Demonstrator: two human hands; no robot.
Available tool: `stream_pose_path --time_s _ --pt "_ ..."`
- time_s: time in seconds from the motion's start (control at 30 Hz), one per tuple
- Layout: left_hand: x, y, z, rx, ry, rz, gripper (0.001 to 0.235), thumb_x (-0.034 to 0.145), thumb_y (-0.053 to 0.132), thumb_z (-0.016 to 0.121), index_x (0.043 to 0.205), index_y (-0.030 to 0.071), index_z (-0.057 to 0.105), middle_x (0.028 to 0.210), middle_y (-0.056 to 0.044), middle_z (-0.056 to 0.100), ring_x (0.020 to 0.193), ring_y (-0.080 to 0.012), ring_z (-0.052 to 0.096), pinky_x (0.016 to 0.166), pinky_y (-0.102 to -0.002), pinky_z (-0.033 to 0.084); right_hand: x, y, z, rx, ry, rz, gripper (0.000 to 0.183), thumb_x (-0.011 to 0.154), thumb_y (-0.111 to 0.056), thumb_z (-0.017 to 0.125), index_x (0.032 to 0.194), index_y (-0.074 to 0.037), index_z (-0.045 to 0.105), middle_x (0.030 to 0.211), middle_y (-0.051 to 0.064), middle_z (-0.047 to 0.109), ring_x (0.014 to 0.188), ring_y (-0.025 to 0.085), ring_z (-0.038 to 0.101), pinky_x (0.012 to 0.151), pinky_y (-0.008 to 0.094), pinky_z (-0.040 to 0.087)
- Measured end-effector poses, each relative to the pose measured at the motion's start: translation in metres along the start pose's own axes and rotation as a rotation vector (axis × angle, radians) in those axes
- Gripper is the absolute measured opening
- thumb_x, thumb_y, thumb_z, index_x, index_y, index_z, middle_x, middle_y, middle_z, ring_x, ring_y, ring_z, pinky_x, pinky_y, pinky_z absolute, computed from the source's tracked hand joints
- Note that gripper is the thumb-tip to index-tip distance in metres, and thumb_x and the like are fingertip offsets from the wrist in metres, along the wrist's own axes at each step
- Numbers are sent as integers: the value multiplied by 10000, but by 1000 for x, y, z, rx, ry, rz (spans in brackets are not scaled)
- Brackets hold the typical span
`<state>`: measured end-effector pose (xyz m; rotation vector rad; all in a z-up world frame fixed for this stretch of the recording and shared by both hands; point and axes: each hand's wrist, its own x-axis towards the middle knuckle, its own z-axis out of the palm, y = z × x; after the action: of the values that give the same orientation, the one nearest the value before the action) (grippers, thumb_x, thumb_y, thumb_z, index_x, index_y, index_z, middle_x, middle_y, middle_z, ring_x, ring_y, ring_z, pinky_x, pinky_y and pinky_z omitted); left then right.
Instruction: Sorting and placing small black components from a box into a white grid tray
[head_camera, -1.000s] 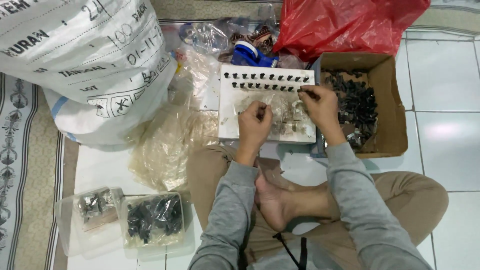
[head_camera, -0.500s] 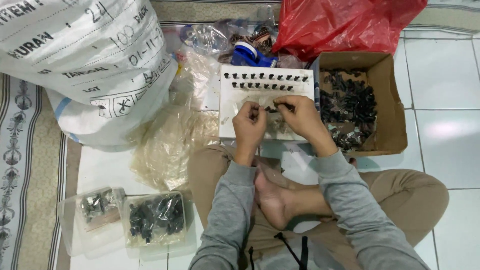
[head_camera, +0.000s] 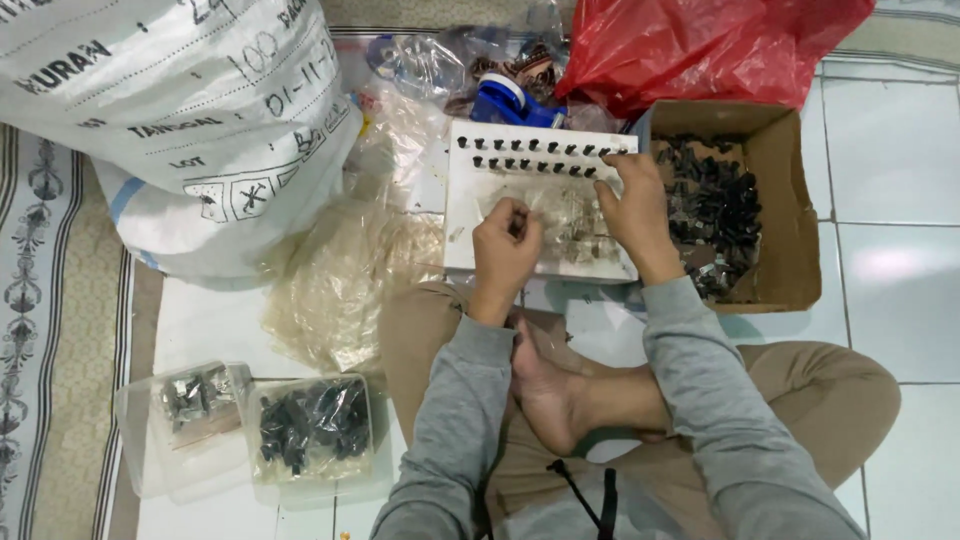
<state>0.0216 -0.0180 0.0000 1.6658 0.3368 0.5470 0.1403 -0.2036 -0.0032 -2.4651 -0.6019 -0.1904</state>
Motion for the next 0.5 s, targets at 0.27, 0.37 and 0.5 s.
stream_pose_path --time_s 0.27,0.37,0.5 --pt "2 -8 3 -7 6 -44 52 839 129 679 841 80 664 572 -88 595 507 -198 580 494 -321 459 17 20 43 -81 -50 -149 263 959 -118 728 1218 -72 725 1090 192 630 1101 448 637 913 500 538" --pt "0 1 1 -28 -2 -73 60 848 129 673 847 70 665 580 -92 606 512 -192 572 493 -321 454 17 35 53 -4 -20 -183 167 971 -89 716 1131 -67 757 989 181 656 994 428 668 849 473 553" --pt "4 -7 4 -55 12 -99 63 863 142 672 851 80 666 586 -68 619 518 -151 559 494 -294 443 7 26 37 401 34 89 187 931 -120 796 1118 -114 791 947 151 723 899 257 726 723 308 573"
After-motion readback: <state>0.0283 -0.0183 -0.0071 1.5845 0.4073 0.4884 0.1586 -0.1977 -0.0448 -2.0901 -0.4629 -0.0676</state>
